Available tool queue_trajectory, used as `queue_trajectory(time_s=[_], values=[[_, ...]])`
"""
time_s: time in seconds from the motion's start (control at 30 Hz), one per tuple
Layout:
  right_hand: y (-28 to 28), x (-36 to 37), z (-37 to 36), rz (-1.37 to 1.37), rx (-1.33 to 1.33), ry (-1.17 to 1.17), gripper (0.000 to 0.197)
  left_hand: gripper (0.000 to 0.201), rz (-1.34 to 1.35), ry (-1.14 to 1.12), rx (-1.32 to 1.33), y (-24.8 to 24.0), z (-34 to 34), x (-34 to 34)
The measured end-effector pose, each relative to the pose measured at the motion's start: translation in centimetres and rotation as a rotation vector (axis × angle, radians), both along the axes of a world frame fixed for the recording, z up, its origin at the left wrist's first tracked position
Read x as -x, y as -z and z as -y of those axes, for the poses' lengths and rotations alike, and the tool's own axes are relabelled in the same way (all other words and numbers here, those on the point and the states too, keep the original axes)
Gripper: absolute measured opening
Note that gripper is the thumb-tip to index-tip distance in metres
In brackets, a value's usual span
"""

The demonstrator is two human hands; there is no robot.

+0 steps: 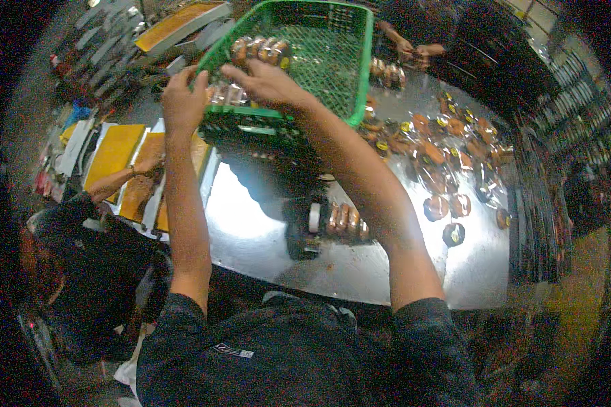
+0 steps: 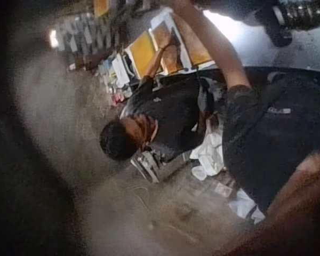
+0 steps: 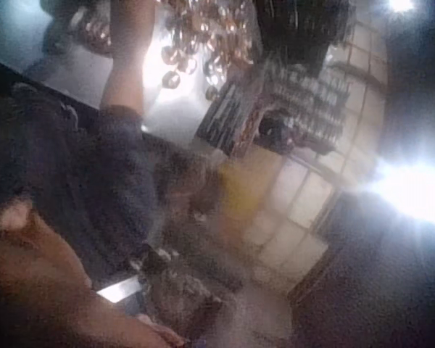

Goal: The person packages individual doughnuts into clear plastic bags at a stainless steel workstation. They pick up doughnuts from a pile, place them into bags, seal the bags, and arrange them in a green plastic crate.

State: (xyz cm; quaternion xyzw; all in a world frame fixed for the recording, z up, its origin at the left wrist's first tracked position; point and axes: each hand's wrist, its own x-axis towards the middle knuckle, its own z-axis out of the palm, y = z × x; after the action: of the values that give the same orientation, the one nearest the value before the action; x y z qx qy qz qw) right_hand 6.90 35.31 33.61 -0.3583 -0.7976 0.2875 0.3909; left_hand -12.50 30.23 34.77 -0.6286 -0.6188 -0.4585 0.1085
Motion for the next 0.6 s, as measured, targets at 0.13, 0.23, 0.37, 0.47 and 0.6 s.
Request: queue_trajectory(time_s=[0.13, 0.23, 0.37, 0.47, 0.6], values=[[-1.8, -9.9, 10.5, -0.44, 0.098, 0.014, 0.047, 0.02, 0.304, 0.27, -0.038, 2.8, 8.9, -5.8], [3.4, -18.0, 17.2, -0.628, 0.262, 0.207, 0.036, 0.013, 0.358, 0.654, 0.095, 7.8, 13.9, -10.6], [16.4, -22.6, 22.6, -0.004, 0.19, 0.879, 0.069, 0.033, 0.768, 0.788, 0.952, 17.7, 18.3, -18.0], [25.1, -23.5, 24.8, 0.328, 0.359, 0.879, 0.115, 0.054, 0.678, 0.694, 0.894, 25.0, 19.3, -23.0], [28.9, -24.4, 26.4, 0.243, 0.446, 0.75, 0.121, 0.075, 0.288, 0.437, 0.829, 26.3, 19.7, -27.5]])
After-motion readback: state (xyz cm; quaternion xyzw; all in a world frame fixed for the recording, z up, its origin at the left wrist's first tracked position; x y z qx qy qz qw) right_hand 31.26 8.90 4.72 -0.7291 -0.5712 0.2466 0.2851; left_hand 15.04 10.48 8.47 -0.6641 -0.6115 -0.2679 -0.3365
